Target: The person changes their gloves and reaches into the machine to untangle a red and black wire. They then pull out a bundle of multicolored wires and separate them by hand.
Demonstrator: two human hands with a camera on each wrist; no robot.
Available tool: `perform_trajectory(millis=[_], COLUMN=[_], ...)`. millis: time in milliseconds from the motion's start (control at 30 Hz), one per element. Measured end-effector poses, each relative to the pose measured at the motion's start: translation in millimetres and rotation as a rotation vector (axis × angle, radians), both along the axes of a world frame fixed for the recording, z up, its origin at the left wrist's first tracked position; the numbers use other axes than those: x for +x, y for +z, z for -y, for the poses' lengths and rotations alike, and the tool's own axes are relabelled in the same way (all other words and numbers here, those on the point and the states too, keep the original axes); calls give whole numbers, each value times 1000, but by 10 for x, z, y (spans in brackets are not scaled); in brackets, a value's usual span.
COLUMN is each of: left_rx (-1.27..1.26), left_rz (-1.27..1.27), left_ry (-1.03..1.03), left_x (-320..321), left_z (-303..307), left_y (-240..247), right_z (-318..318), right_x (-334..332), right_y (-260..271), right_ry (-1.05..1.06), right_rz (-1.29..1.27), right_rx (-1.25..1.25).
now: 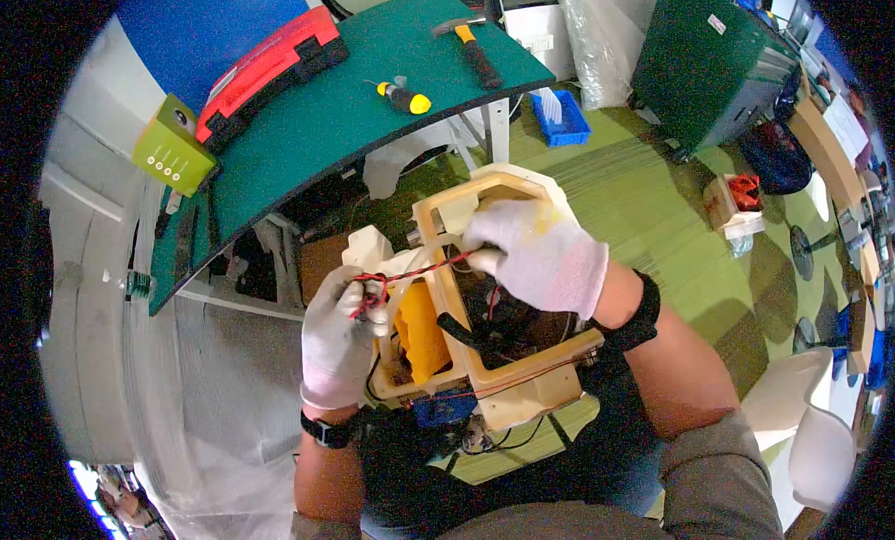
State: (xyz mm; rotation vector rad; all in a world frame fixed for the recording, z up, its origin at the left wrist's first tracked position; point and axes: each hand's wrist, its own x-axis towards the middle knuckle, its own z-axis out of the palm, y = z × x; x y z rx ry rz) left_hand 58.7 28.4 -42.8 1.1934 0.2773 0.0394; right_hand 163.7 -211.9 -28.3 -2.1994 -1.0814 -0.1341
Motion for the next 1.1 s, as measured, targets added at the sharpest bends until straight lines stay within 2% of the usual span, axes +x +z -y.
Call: perform_trajectory(millis=[67, 100, 200, 333, 400, 533, 600, 667, 767, 800, 900, 1000, 1033, 1100], left_rx=[38, 93, 510, 672, 742, 1002, 1026, 1071, 1067, 1065, 1256, 1241, 1055, 543], left_rz=[-4, -36, 122, 118, 121, 259, 262, 279, 240, 213, 342, 340, 194, -105], left_ry=[-78, -97, -172, -289, -194, 56, 159, 271, 284, 278, 243, 212, 112, -12], left_x=[0, -12, 14, -10, -21, -14, -20, -17, -42, -51, -90, -114, -107, -97], left_z=[20, 34, 64, 41, 89, 144, 199, 223, 252, 267, 361, 418, 377, 290], left_y=[8, 71, 49, 23, 10, -99, -96, -77, 31, 33, -16, 10, 27, 162], right_z=[-12, -20, -50, -62, -92, -103, -124, -144, -195, -219, -338, -361, -353, -342], right_x=[26, 5, -69, -83, -122, -184, -232, -221, -238, -257, -334, -389, -370, -323], right_y=[12, 36, 112, 176, 181, 168, 240, 239, 149, 155, 176, 88, 29, -87], right_ry=[-34, -78, -189, -193, -197, -42, 51, 72, 114, 92, 36, 57, 61, 150], right_rz=[86, -68, -505, -930, -1053, -1239, -1311, -1161, -893, -914, -960, -852, -790, -538], right_rx=[101, 126, 211, 356, 438, 457, 472, 182, -56, -35, 13, 51, 15, 148])
